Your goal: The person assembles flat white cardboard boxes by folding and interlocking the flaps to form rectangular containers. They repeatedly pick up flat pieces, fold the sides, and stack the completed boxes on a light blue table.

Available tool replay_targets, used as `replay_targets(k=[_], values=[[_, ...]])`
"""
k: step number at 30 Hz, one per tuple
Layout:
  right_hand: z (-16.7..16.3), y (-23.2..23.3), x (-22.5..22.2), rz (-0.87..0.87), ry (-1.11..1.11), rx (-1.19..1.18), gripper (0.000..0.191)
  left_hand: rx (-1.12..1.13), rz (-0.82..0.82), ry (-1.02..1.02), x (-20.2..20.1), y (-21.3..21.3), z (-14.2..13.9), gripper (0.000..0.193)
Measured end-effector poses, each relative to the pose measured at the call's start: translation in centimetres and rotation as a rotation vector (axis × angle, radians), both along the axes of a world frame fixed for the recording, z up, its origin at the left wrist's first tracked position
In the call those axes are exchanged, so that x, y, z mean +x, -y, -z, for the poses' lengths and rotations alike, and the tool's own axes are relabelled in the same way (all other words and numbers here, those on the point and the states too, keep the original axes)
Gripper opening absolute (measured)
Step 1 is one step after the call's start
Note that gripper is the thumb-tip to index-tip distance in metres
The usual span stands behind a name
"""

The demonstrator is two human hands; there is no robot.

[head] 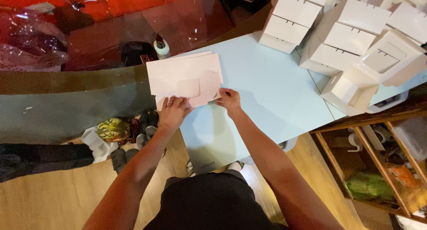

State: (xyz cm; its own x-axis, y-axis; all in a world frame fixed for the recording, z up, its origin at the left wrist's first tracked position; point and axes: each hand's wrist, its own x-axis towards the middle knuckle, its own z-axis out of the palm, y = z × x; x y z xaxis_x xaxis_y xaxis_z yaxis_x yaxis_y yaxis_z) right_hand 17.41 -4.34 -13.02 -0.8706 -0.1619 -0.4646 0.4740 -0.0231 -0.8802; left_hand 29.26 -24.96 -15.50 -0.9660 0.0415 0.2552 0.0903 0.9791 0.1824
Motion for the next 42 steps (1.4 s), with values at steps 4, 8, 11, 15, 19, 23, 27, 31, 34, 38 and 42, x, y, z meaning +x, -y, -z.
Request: replay_targets(k=[4, 8, 11, 15, 19, 23, 27, 31, 34, 38, 42], values=[[0.7, -2.7, 1.3, -0.038, -0.099, 0.106, 0.03, -0.082, 0.118, -0.283, -1.0, 0.6, -1.6, 0.021], [1.6, -9.2, 3.9, -0.115, -0.278, 0.389, 0.036, -0.01, 0.192, -0.267, -5.4, 0.3, -6.7, 0.024], [1.3, -17.3, 7.8, -0.245, -0.206, 0.371, 0.043, 0.099, 0.403, -0.295, -9.9, -1.3, -11.0, 0.023], [0.8, -26.5, 12.4, -0.481, -0.003, 0.53, 0.045, 0.146, 0.569, -0.084, -17.0, -7.0, -14.0, 0.03], [-0.1, -29.6, 10.8, -0.454, -0.303, 0.889, 0.024, 0.263, 0.559, 0.098, -22.7, -14.0, -13.1, 0.031], [-2.9, -29.5, 4.0, -0.129, -0.534, 1.12, 0.037, 0.271, 0.526, 0.223, -26.5, -18.6, -11.1, 0.032], [-4.6, -27.9, -7.1, -0.041, -1.208, 1.045, 0.064, 0.265, 0.576, 0.284, -28.0, -22.0, -9.0, 0.029], [-3.2, -26.2, -14.6, -0.371, -0.913, 0.714, 0.041, 0.326, 0.548, 0.342, -27.2, -23.9, -6.6, 0.026], [-1.4, -25.8, -16.0, -0.491, -0.657, 0.634, 0.028, 0.382, 0.573, 0.371, -26.6, -23.1, -5.8, 0.02], [0.8, -24.9, -15.9, -0.477, -0.797, 0.711, 0.022, 0.318, 0.45, 0.471, -26.7, -21.9, -4.4, 0.027], [3.5, -23.4, -13.5, -0.537, -1.13, 1.058, 0.024, -0.137, 0.475, 0.481, -25.7, -21.8, -1.1, 0.048]])
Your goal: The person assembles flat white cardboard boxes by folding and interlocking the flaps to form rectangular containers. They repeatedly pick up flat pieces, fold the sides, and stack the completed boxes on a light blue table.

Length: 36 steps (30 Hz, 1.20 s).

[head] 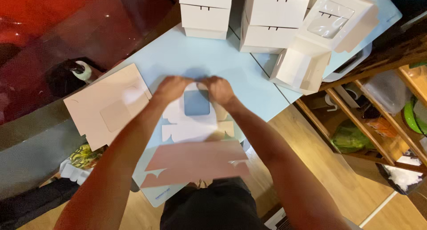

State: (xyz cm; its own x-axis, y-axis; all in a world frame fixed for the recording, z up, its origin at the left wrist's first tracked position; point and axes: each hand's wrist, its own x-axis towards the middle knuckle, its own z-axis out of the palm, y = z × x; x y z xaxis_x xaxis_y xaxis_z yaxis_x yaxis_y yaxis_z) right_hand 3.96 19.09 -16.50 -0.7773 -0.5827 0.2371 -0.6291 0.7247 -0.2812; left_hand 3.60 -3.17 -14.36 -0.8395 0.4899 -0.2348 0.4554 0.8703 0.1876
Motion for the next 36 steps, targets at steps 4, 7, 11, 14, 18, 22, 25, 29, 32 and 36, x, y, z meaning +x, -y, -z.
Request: replay_targets(k=[4, 7, 11, 14, 18, 22, 25, 29, 32, 36], values=[[2.2, -0.5, 3.8, -0.122, -0.283, -0.02, 0.043, 0.146, 0.207, -0.528, 4.4, 0.1, 3.7, 0.042], [2.5, -1.6, 4.7, -0.161, -0.241, 0.034, 0.061, 0.155, 0.168, -0.637, 6.7, 0.0, 4.5, 0.05], [2.1, -3.5, 5.9, 0.085, -0.196, -0.051, 0.058, 0.392, -0.192, -0.631, 8.2, 0.9, 3.3, 0.046], [2.3, -4.6, 8.1, 0.618, 0.088, -0.125, 0.057, 0.539, -0.739, -0.464, 10.2, 2.1, 2.5, 0.051], [3.0, -4.8, 9.6, 0.894, 0.719, -0.267, 0.082, 0.582, -1.116, -0.035, 12.7, 2.5, 2.2, 0.057], [2.6, -3.9, 10.0, 0.902, 0.836, -0.334, 0.058, 0.696, -1.117, 0.103, 13.3, 2.3, 1.8, 0.073], [1.2, -3.2, 11.1, 0.835, 0.773, -0.498, 0.039, 0.771, -1.126, 0.222, 13.2, 2.3, 1.3, 0.055], [-0.6, -2.6, 12.9, 0.817, 0.619, -0.613, 0.025, 1.058, -1.023, -0.028, 14.0, 1.4, 0.7, 0.046], [-0.6, -1.5, 13.9, 0.758, 0.306, -0.478, 0.027, 1.05, -0.799, -0.333, 15.5, 0.0, 0.4, 0.054], [0.8, 0.1, 14.8, 0.642, 0.397, -0.474, 0.072, 0.776, -0.94, 0.217, 16.6, -1.9, 0.7, 0.074]])
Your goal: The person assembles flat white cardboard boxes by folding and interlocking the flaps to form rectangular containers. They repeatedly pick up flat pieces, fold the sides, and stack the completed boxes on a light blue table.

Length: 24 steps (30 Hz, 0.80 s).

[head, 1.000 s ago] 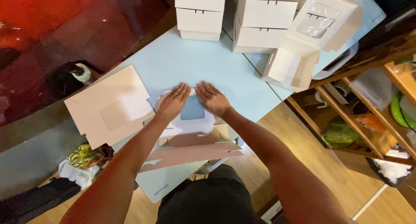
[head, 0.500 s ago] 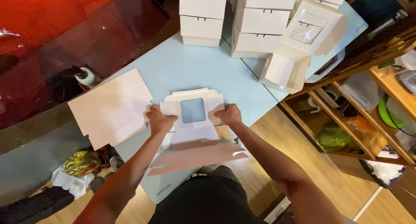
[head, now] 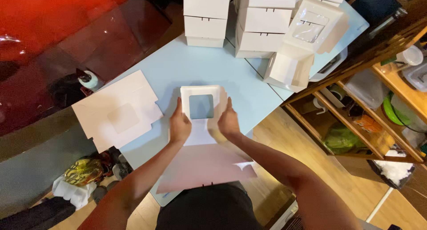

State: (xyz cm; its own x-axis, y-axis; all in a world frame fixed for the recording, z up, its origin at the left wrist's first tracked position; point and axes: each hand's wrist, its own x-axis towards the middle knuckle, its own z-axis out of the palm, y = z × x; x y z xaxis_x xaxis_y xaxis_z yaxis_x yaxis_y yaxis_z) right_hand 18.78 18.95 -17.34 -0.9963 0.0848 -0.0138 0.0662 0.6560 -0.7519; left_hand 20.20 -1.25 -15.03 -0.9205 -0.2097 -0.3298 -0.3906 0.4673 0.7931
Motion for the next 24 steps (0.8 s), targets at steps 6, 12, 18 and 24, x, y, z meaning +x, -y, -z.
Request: replay_targets(k=[6, 12, 18, 24], values=[[1.2, 3.2, -0.6, -0.313, 0.14, 0.369, 0.108, -0.299, 0.487, -0.33, 0.2, -2.4, 2.9, 0.098], [0.6, 3.2, -0.7, -0.373, 0.055, 0.303, 0.102, -0.353, 0.515, -0.476, 0.3, -1.3, 3.6, 0.088], [-0.6, -1.9, 1.3, -0.013, 0.098, 0.171, 0.067, -0.244, 0.025, -0.387, 3.2, 4.6, 2.2, 0.064], [0.2, -4.9, 2.8, 0.008, 0.219, -0.134, 0.028, -0.219, 0.23, -0.233, 9.5, 6.2, 0.8, 0.067]])
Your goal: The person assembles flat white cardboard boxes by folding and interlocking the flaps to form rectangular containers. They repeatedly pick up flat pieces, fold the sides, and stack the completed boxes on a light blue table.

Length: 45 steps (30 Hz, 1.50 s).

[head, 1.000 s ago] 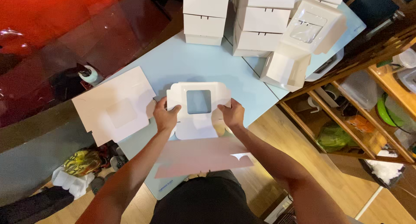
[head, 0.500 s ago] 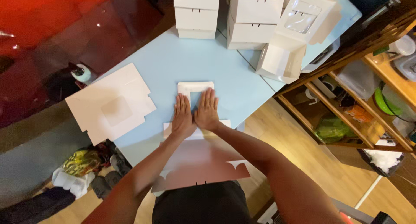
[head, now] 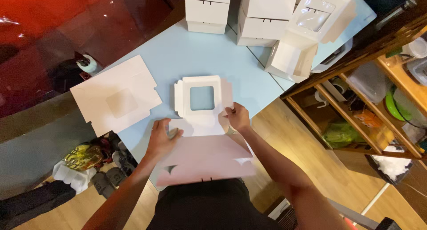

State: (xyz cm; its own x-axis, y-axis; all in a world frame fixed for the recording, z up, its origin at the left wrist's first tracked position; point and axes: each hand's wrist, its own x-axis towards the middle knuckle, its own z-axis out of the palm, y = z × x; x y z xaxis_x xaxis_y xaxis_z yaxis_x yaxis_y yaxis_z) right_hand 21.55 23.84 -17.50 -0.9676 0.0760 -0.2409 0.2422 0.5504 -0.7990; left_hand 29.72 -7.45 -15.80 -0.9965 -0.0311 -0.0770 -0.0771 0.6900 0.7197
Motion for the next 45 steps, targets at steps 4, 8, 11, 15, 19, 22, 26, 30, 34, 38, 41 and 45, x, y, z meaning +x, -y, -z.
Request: replay_targets(k=[4, 8, 11, 15, 19, 22, 26, 30, 34, 38, 41, 45], values=[[0.4, 0.4, -1.4, 0.111, -0.035, -0.404, 0.02, -0.012, -0.046, 0.046, -0.4, -0.4, -0.9, 0.087], [-0.9, 0.5, -3.3, 0.0, -0.167, -0.597, 0.022, -0.035, -0.124, -0.195, -2.9, -0.2, -1.9, 0.091], [-2.2, 0.1, -4.0, -0.106, -0.247, -0.513, 0.024, 0.07, -0.128, -0.241, -5.4, 0.5, -2.3, 0.08], [-3.8, 0.2, -4.0, -0.067, -0.172, -0.365, 0.026, 0.276, -0.053, -0.164, -7.6, 0.9, -2.1, 0.053], [-4.2, 0.3, -4.0, -0.046, -0.233, 0.062, 0.034, 0.216, 0.034, -0.086, -8.4, 0.7, -1.8, 0.037], [-3.6, 0.1, -3.8, -0.052, -0.367, 0.115, 0.049, 0.109, 0.068, 0.054, -8.5, 0.6, -1.7, 0.045], [-2.5, 0.6, -2.3, -0.011, -0.449, 0.206, 0.07, -0.013, 0.115, 0.01, -9.1, 0.6, -1.2, 0.059], [-2.3, 2.3, -0.4, -0.006, -0.663, 0.34, 0.074, 0.341, 0.043, -0.18, -11.6, 0.5, -1.8, 0.09], [-2.6, 4.7, 3.0, -0.245, -0.696, 0.414, 0.07, 0.127, -0.008, -0.701, -18.0, -0.4, -6.6, 0.099], [-2.5, 6.8, 5.0, -0.372, -0.715, 0.365, 0.077, -0.213, 0.324, -0.227, -24.2, -3.2, -12.8, 0.091], [-2.4, 7.7, 5.1, -0.558, -0.687, 0.403, 0.077, -0.544, 0.517, 0.061, -25.8, -5.3, -14.6, 0.07], [-2.2, 8.2, 4.3, -0.617, -0.588, 0.444, 0.082, -0.516, 0.589, -0.074, -25.1, -5.9, -13.1, 0.042]])
